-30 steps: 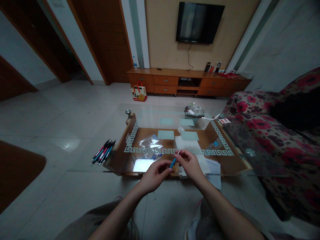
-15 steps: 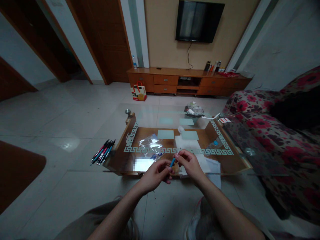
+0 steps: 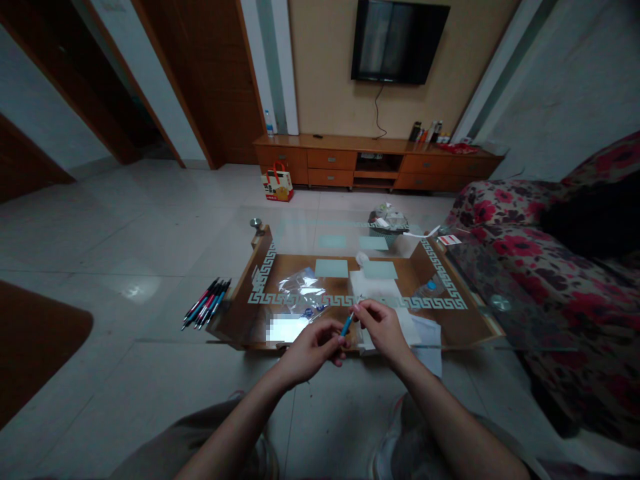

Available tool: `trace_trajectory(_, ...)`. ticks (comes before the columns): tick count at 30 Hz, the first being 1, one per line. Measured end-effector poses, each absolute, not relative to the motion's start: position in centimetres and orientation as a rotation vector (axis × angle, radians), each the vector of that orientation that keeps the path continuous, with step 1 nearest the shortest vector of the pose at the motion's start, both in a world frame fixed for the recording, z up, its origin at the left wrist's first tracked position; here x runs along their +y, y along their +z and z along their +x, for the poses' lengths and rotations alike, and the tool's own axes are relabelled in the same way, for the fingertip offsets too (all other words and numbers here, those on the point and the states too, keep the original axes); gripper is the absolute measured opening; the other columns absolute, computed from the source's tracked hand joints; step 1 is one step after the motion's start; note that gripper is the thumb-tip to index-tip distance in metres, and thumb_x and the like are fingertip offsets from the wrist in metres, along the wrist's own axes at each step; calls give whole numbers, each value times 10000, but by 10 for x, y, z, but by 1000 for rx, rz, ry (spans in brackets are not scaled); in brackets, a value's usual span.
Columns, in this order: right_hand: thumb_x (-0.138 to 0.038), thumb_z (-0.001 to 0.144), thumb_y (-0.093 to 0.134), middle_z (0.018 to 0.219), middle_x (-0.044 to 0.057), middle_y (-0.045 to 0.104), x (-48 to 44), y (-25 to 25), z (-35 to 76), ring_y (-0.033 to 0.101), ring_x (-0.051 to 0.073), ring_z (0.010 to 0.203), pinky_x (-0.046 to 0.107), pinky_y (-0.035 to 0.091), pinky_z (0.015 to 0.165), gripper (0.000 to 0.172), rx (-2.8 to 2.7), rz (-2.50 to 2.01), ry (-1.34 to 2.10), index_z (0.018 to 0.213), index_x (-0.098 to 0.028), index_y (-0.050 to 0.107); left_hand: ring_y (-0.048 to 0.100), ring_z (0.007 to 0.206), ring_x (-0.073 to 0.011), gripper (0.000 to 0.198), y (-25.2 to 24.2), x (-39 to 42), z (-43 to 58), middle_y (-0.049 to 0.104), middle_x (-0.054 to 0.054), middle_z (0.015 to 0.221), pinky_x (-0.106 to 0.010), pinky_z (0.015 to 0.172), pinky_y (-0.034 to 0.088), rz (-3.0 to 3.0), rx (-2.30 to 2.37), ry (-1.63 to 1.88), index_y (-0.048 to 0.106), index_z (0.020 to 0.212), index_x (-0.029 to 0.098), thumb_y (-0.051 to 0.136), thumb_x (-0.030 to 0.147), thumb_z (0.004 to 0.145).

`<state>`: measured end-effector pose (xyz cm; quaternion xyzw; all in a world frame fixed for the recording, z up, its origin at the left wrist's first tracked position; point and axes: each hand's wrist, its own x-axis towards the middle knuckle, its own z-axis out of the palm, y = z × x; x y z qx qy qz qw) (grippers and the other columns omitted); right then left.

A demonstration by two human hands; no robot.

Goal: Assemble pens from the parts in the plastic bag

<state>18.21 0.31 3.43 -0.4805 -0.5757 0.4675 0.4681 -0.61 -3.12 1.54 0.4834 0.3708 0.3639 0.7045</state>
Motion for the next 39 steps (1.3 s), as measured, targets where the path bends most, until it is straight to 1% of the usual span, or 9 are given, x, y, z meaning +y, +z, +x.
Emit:
trace_trajectory(4,-481,856,629,704,21,644,3,33,183,549,154,643,265,447,622,320,-1423,-1195,1115,764,-180,684,653,729,-156,347,18,-31,-6,662,-64,880,-299,670,541,1094,822,787,603,1017,149,670,443,846)
trace_trajectory(12,-462,853,639,710,29,657,4,25,183,586,174,678,277,466,644,304,-1491,-1194,1112,746,-182,690,657,703,-167,354,11,-31,-7,667,-50,856,-239,549,491,1170,932,826,578,1089,181,647,442,859)
trace_trajectory(19,-431,850,652,734,25,662,2,27,181,598,172,690,273,472,640,259,-1539,-1165,1148,763,-189,688,616,747,-147,242,18,-29,-8,657,-41,813,-246,676,468,1343,965,845,623,975,156,623,382,887)
trace_trajectory(22,-407,853,649,738,23,662,1,28,180,601,171,695,271,470,636,236,-1583,-1163,1140,762,-194,688,599,730,-132,209,22,-30,-8,628,-30,828,-232,653,454,1363,967,852,622,942,157,629,356,879)
trace_trajectory(24,-392,853,647,736,24,659,0,29,179,597,170,693,269,462,627,228,-1620,-1183,1110,748,-193,687,600,696,-117,224,24,-31,-8,606,-20,878,-223,620,451,1328,959,863,593,1019,177,658,313,853)
trace_trajectory(26,-377,853,645,740,27,660,0,28,179,594,170,694,267,455,621,224,-1669,-1202,1076,731,-193,686,605,676,-108,341,24,-32,-8,588,-12,921,-218,601,454,1300,953,873,542,1129,207,683,267,824)
trace_trajectory(31,-334,858,634,753,24,679,-3,26,177,611,166,730,261,443,652,211,-1783,-1220,1033,718,-187,693,586,740,-124,529,18,-31,-8,594,-10,882,-227,641,465,1381,997,884,492,1298,220,684,209,805)
trace_trajectory(34,-325,858,633,757,23,696,-2,25,177,622,163,731,260,442,669,206,-1795,-1226,1095,731,-182,708,577,762,-132,559,15,-31,-8,610,-20,895,-244,669,467,1426,1009,853,495,1337,214,679,206,809)
trace_trajectory(39,-385,856,637,759,27,708,0,23,177,624,171,736,270,457,699,249,-1739,-1215,1266,761,-176,734,572,762,-134,519,17,-31,-9,614,-24,898,-250,681,460,1429,996,853,517,1310,205,674,208,815)
